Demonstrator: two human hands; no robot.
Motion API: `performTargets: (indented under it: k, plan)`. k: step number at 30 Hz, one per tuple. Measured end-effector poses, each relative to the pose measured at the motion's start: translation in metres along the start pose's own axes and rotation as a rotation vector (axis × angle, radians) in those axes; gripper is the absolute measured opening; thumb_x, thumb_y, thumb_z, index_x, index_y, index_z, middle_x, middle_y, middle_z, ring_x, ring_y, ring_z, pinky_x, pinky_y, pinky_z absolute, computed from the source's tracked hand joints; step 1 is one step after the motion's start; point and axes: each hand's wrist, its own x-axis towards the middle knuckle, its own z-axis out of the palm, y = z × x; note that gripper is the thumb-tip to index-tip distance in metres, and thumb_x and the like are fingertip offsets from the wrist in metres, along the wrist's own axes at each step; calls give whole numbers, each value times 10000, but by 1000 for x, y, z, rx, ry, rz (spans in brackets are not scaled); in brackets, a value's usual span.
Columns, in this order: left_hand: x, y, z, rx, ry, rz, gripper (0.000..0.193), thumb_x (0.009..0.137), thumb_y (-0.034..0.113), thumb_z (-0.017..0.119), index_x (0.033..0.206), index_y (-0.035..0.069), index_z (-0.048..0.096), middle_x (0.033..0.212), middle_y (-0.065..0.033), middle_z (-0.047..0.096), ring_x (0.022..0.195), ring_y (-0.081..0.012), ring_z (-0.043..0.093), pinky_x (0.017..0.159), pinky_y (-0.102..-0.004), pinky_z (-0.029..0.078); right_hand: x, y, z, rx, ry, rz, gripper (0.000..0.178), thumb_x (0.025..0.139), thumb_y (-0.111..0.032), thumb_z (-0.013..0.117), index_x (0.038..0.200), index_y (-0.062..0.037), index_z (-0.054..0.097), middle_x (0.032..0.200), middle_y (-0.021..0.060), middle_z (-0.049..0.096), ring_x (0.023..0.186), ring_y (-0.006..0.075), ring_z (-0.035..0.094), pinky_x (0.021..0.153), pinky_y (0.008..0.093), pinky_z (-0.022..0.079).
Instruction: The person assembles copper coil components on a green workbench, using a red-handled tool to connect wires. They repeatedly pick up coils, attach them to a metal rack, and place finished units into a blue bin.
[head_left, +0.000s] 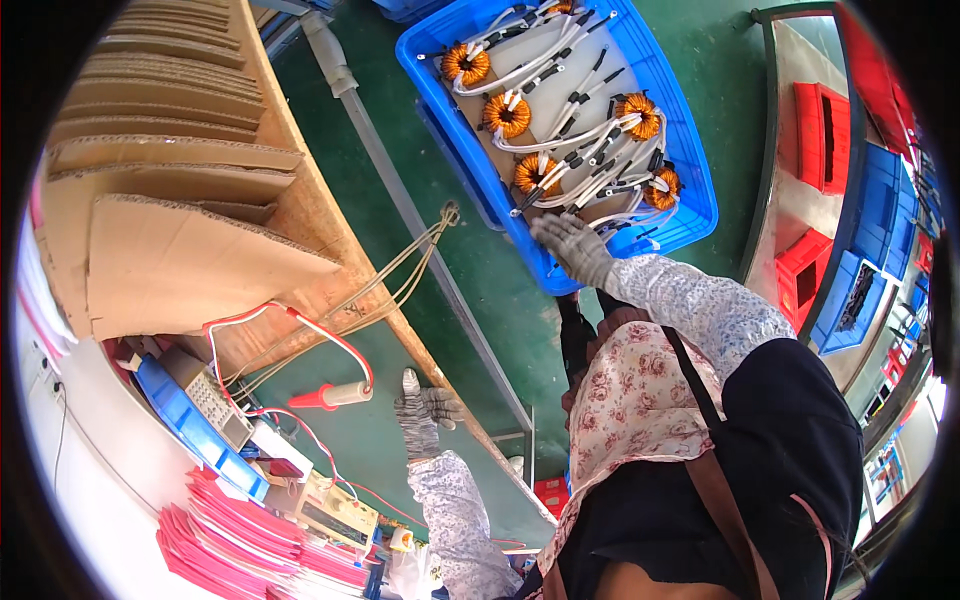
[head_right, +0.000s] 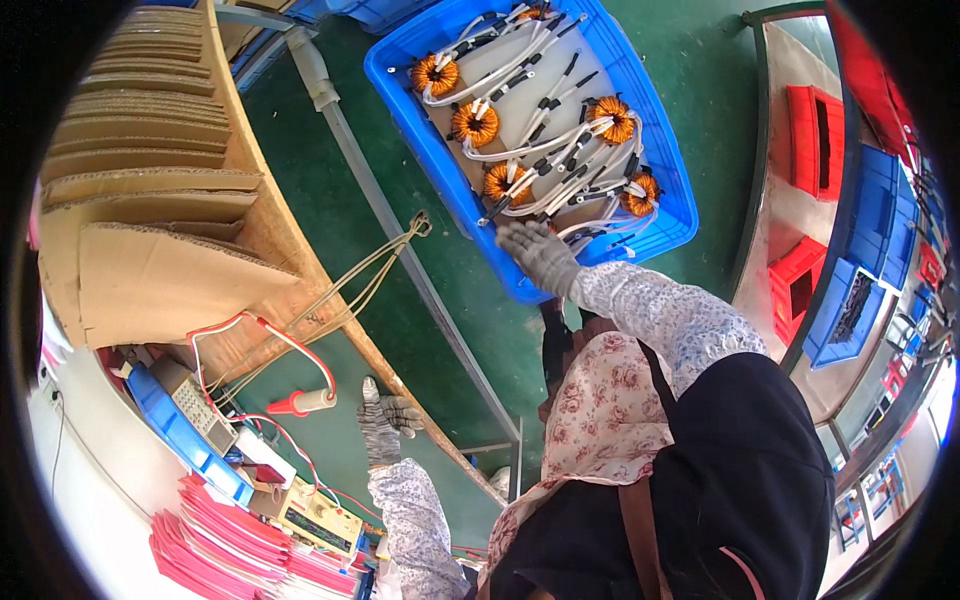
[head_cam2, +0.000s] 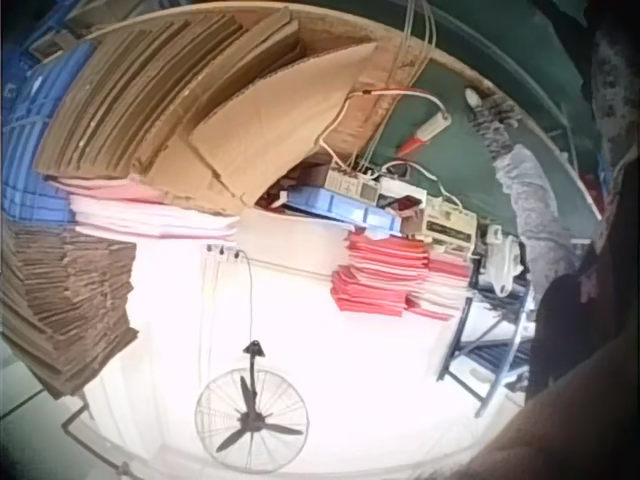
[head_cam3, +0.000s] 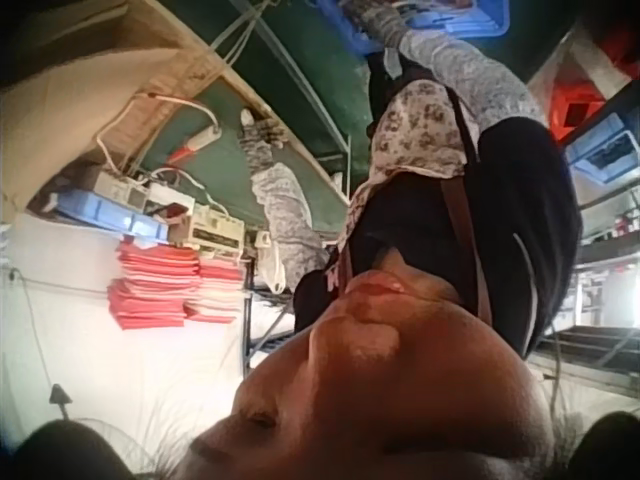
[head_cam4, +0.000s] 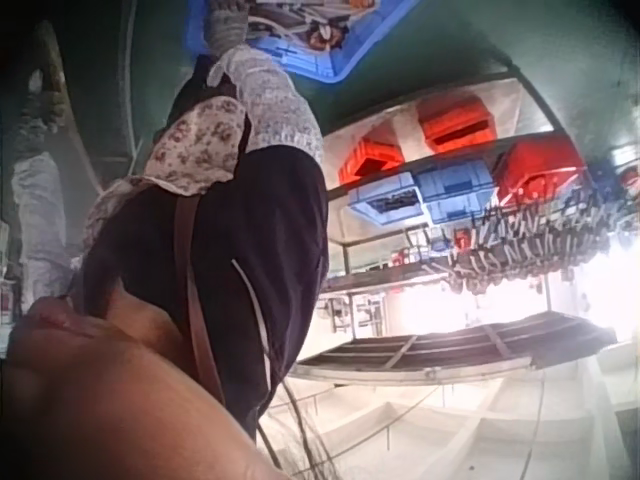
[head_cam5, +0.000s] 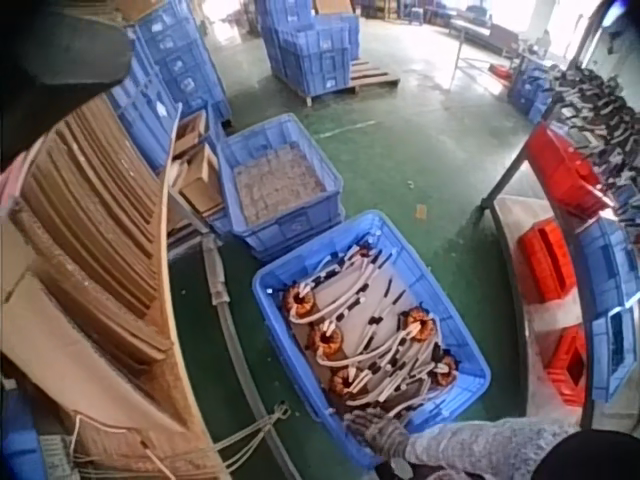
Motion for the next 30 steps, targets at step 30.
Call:
performTargets:
  k: [30]
  plan:
    - [-5,2,51,220,175,706,598,773,556,542,840,-38,566,691,-152,610,503,-182,554,396,-249,426,-324,-127,-38,230,-255,737,311,794,-340,470,1014,-164,604,896,116,631,857,303,597,748,433,455]
